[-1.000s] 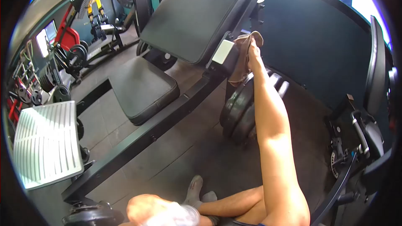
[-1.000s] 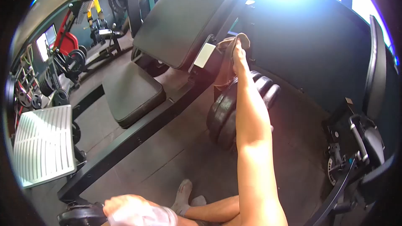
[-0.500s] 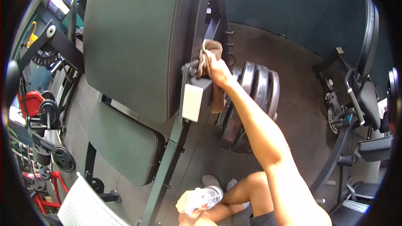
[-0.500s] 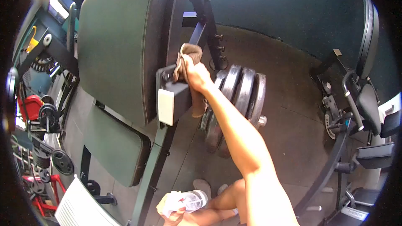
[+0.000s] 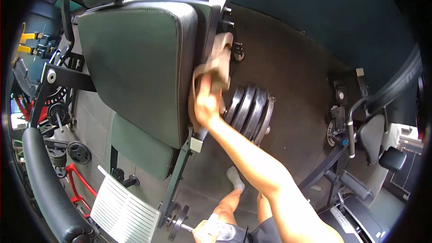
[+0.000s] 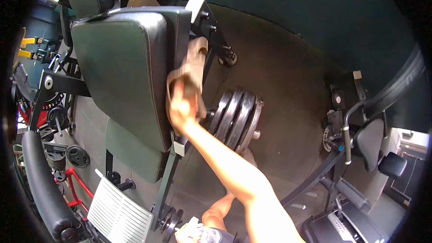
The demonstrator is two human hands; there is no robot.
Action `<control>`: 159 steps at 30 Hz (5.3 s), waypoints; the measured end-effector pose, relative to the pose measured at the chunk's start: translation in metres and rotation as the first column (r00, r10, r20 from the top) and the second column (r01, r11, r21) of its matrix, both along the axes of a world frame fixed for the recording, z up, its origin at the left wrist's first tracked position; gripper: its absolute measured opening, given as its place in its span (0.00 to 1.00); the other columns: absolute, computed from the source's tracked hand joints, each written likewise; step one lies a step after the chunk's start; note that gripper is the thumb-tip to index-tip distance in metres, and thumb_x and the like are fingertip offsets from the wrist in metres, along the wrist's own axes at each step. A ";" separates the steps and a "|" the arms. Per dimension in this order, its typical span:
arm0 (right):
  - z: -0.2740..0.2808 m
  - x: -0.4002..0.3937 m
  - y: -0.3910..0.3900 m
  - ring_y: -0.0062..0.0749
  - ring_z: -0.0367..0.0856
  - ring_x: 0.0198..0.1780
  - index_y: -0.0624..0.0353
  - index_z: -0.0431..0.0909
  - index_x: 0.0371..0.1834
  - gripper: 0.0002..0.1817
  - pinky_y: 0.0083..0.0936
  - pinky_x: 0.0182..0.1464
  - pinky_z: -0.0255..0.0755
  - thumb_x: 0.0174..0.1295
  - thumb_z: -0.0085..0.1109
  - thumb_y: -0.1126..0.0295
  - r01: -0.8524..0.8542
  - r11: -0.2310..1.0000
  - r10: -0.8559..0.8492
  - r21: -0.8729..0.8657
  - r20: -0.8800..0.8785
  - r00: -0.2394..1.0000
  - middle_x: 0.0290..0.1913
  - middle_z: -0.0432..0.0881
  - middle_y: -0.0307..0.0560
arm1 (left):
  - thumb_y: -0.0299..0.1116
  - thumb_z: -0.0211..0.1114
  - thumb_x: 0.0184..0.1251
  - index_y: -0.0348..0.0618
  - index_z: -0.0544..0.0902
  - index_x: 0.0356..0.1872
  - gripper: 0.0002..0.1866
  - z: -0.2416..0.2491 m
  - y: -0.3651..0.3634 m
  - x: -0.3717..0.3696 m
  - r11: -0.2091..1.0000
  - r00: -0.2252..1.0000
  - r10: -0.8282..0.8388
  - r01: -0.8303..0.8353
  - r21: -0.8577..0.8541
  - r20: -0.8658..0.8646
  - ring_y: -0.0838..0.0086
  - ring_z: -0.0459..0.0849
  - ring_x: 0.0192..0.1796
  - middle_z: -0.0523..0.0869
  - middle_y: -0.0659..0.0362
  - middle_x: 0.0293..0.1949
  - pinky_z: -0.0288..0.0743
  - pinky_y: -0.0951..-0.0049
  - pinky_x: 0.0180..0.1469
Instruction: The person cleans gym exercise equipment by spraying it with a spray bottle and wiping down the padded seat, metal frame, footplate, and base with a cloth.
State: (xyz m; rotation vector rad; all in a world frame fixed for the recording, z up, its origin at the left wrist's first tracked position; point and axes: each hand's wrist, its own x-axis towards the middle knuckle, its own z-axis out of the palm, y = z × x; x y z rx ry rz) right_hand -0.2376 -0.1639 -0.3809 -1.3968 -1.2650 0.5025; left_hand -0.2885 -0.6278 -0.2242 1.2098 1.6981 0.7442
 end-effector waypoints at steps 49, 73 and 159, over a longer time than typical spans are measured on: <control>0.205 0.032 -0.265 0.36 0.81 0.53 0.61 0.72 0.63 0.26 0.36 0.57 0.77 0.63 0.68 0.67 -0.823 -0.066 0.292 -0.563 -0.800 0.524 0.54 0.80 0.46 | 0.28 0.66 0.48 0.43 0.82 0.39 0.14 0.117 -0.203 0.102 0.444 0.367 0.778 -0.895 0.032 -0.510 0.56 0.83 0.45 0.83 0.54 0.39 0.81 0.59 0.43; 0.102 -0.488 -0.913 0.71 0.30 0.81 0.47 0.59 0.78 0.47 0.74 0.73 0.28 0.55 0.66 0.47 -0.833 -0.403 0.679 -0.379 0.487 -0.550 0.82 0.38 0.63 | 0.26 0.61 0.47 0.37 0.80 0.35 0.12 0.010 -0.513 0.122 -0.409 -0.337 0.880 -0.896 -0.173 -0.336 0.60 0.79 0.33 0.78 0.52 0.33 0.74 0.65 0.37; 0.100 -0.504 -0.921 0.68 0.42 0.80 0.32 0.70 0.71 0.51 0.77 0.72 0.37 0.35 0.78 0.61 -0.776 -0.585 0.601 -0.234 0.517 -0.609 0.81 0.50 0.54 | 0.21 0.61 0.57 0.38 0.79 0.45 0.13 -0.034 -0.565 0.081 -0.528 -0.493 0.849 -0.792 -0.308 -0.189 0.76 0.78 0.38 0.78 0.59 0.37 0.73 0.76 0.40</control>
